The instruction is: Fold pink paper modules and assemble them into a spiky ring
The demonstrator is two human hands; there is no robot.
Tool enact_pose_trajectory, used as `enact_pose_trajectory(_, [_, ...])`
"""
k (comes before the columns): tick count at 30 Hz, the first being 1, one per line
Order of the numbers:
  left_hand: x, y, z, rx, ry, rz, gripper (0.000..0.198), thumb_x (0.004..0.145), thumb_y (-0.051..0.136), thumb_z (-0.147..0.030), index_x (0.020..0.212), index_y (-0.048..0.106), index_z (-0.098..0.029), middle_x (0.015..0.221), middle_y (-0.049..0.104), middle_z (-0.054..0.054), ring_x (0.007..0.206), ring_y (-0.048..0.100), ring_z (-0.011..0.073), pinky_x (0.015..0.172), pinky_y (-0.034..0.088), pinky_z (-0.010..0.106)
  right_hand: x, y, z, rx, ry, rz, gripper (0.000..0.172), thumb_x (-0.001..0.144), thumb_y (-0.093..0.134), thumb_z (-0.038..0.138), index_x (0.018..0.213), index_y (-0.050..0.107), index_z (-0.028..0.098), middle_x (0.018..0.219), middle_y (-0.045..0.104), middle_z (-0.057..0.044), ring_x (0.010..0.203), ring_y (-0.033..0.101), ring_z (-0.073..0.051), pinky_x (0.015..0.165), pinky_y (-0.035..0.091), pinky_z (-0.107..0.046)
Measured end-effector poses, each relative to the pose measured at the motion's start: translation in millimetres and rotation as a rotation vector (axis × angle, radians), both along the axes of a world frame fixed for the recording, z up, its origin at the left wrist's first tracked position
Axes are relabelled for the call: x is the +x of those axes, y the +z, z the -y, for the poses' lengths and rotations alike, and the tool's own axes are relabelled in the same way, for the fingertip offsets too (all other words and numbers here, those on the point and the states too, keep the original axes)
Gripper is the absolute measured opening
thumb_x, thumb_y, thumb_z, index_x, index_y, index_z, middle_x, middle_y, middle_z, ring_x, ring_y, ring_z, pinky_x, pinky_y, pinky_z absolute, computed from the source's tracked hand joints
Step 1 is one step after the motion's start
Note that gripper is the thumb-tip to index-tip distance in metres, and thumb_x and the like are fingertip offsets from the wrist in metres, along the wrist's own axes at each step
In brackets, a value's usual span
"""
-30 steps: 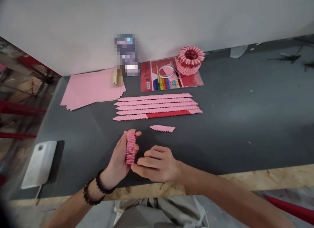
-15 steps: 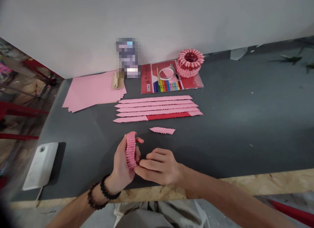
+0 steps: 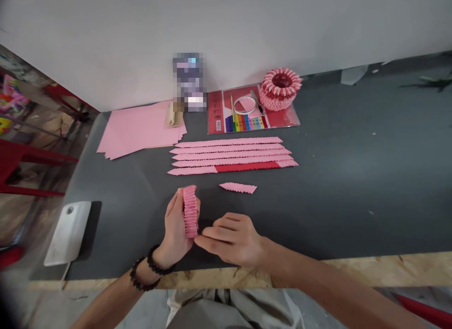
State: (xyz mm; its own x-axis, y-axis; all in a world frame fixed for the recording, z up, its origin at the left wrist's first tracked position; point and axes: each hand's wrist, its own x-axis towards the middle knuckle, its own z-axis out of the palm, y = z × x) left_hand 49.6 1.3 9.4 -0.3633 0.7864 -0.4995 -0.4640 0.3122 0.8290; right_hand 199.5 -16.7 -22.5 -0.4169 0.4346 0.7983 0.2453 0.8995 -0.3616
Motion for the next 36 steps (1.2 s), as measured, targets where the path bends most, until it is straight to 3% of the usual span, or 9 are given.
enact_pose_trajectory(6, [-6,4.7,1,-0.137,-0.035,0.029,0.039,0.082,0.075,-0.055,0.078,0.057,-0.020,0.061,0.051,-0.007,0.046,0.040,0.0067,0.046,0.036,0.020,1,9.2,0,-0.017,-0.047,0.027,0.014,0.091,0.073,0.021,0.104,0.076,0.017,0.086,0.079,0.000,0.065,0.065,-0.011,0.058,0.053,-0.026])
enact_pose_trajectory(15, [-1,10.4,9,-0.183,-0.077,0.057,0.032,0.090,0.066,-0.046,0.072,0.057,-0.022,0.061,0.051,-0.002,0.046,0.036,0.0096,0.044,0.032,0.024,0,6.5,10,0.171,-0.100,0.028,0.010,0.087,0.080,0.028,0.095,0.081,0.022,0.089,0.078,0.003,0.066,0.063,-0.010,0.052,0.049,-0.027])
enact_pose_trajectory(22, [-1,13.0,7,-0.233,-0.093,0.045,0.029,0.097,0.056,-0.040,0.075,0.057,-0.021,0.061,0.054,-0.003,0.044,0.038,0.0085,0.045,0.034,0.022,4,6.0,6,0.202,-0.066,0.105,0.021,0.083,0.084,0.028,0.101,0.081,0.020,0.093,0.079,0.003,0.067,0.063,-0.010,0.050,0.048,-0.027])
enact_pose_trajectory(30, [-2,10.2,6,-0.202,-0.079,0.003,0.031,0.097,0.054,-0.043,0.076,0.055,-0.020,0.059,0.055,-0.005,0.043,0.039,0.0066,0.047,0.037,0.019,2,9.1,3,0.015,-0.013,0.052,0.018,0.090,0.076,0.023,0.107,0.077,0.017,0.085,0.078,0.001,0.064,0.063,-0.009,0.055,0.049,-0.025])
enact_pose_trajectory(36, [-4,9.0,5,-0.169,-0.078,-0.025,0.030,0.096,0.057,-0.041,0.075,0.055,-0.020,0.060,0.055,-0.005,0.044,0.040,0.0055,0.047,0.037,0.017,3,12.4,0,0.002,-0.004,0.011,0.018,0.087,0.078,0.019,0.105,0.077,0.014,0.084,0.078,0.000,0.065,0.065,-0.010,0.055,0.051,-0.024])
